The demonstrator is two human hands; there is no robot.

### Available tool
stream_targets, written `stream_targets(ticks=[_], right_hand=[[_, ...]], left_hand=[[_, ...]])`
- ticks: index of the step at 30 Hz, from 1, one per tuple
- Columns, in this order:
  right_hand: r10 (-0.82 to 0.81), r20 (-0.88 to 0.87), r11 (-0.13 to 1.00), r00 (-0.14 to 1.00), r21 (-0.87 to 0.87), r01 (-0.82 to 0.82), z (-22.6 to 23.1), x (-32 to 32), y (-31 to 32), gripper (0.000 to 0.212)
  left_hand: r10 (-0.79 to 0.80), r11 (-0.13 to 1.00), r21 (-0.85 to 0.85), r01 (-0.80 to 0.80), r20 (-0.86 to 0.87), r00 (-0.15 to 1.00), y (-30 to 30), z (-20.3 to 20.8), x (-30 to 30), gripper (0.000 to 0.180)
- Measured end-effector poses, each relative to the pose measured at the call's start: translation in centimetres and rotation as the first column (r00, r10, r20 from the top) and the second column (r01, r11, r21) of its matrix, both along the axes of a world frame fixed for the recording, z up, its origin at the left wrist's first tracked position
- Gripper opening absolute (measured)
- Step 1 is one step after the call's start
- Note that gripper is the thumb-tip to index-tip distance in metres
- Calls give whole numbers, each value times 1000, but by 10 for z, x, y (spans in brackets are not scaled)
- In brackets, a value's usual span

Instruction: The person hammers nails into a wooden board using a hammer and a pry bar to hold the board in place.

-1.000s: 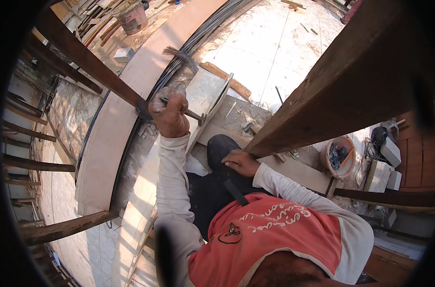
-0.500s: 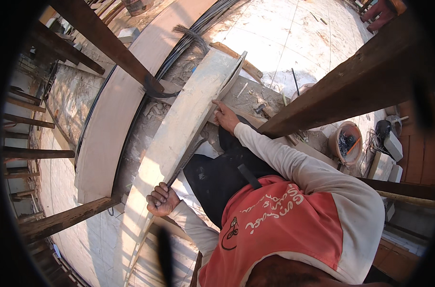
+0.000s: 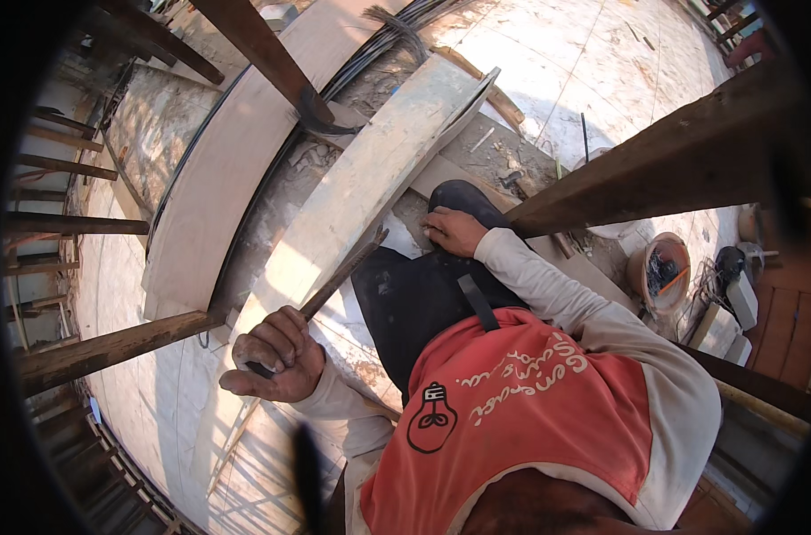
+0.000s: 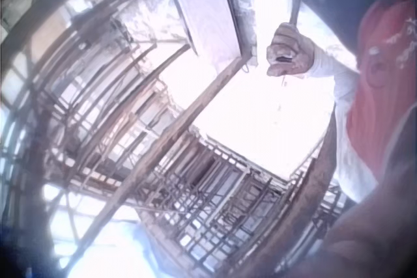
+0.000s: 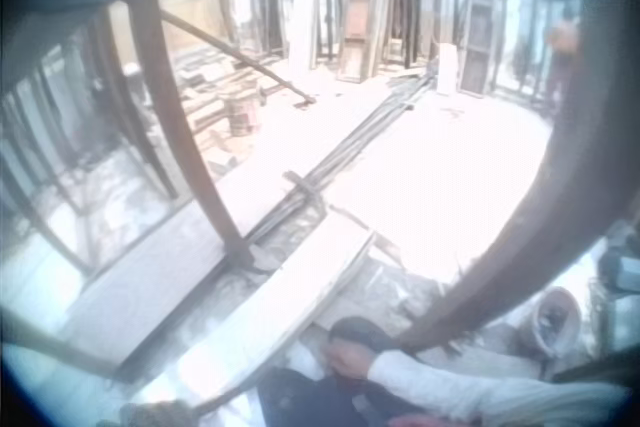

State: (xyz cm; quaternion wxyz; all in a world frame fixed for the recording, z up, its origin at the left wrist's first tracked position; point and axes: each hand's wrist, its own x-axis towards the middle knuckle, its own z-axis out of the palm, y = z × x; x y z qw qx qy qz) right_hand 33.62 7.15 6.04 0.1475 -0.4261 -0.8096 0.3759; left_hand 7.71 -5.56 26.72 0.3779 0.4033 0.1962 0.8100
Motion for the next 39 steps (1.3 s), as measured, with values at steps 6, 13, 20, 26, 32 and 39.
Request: stream_targets(ticks=[6,13,20,26,32,39], right_hand=[[83,-15,996,996,-14,-83,-5,3,2,31],[93,-116,996,989,19,-91,-12,8,7,29],[95,-129,994,987,-34,-100,-13,11,9,32],[61,-140,995,988,-75,-72,-9,14,9,32],[47,-176,996,983,-62,-59,-11,14,9,31],[46,-189,995,981,-80,-62,-10,15,9,31]], left_hand=[[-67,969,-246,24,-166,984,73,4,32,58],[-137,743,-653,-145,-361,922,99,12,79,52],[28,819,-549,-166,-250,968,109,61,70,54],[78,889,-412,-200,-296,952,145,64,88,58],[43,841,-495,-218,-341,939,175,51,110,62],[-74,842,-502,-195,-467,881,211,32,126,60]])
